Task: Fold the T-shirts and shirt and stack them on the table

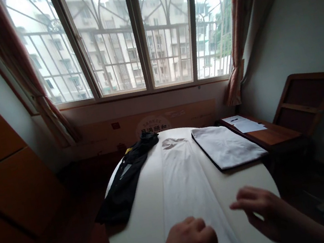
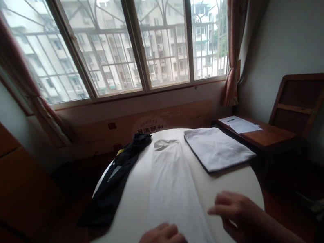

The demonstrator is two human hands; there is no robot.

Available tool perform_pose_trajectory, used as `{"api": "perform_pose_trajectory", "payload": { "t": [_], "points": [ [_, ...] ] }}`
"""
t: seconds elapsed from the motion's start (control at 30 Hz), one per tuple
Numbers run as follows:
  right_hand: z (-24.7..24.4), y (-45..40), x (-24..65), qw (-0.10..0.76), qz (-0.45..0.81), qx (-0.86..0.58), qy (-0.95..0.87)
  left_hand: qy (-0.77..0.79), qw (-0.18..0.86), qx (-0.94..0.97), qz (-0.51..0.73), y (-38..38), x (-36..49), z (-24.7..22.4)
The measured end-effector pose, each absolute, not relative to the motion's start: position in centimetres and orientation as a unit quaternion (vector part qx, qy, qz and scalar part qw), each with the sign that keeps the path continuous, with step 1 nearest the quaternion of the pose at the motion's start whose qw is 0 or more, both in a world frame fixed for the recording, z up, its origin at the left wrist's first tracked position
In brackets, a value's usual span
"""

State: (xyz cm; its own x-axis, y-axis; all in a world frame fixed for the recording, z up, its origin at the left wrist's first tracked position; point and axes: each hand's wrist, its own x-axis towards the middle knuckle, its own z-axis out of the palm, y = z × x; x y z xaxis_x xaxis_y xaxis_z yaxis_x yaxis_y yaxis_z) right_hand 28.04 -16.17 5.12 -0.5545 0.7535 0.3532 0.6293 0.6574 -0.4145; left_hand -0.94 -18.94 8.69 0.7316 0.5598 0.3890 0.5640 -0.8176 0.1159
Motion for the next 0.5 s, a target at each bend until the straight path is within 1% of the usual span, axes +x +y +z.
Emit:
{"api": "perform_pose_trajectory", "payload": {
  "t": [0.1,0.17,0.2,0.27,0.4,0.5],
  "points": [
    [8.5,-8.9,25.8,0.309,0.137,-0.414,-0.845,-0.295,0.026,-0.952,-0.077,-15.5,4.5,10.0],
    [9.1,-3.0,23.8,0.324,0.182,-0.392,-0.842,-0.251,0.029,-0.968,-0.002,-13.4,6.7,9.3],
    [9.1,0.0,22.8,0.323,0.205,-0.384,-0.84,-0.222,0.034,-0.974,0.016,-12.4,7.2,8.5],
    [8.4,5.4,20.8,0.305,0.217,-0.396,-0.839,-0.162,0.048,-0.986,0.015,-10.4,7.3,6.4],
    [6.5,13.1,17.1,0.224,0.118,-0.473,-0.844,-0.069,0.051,-0.996,-0.032,-7.0,5.5,0.9],
    [5.3,17.1,15.0,0.198,0.079,-0.501,-0.839,-0.035,0.033,-0.996,-0.074,-5.3,4.9,-2.9]
  ]
}}
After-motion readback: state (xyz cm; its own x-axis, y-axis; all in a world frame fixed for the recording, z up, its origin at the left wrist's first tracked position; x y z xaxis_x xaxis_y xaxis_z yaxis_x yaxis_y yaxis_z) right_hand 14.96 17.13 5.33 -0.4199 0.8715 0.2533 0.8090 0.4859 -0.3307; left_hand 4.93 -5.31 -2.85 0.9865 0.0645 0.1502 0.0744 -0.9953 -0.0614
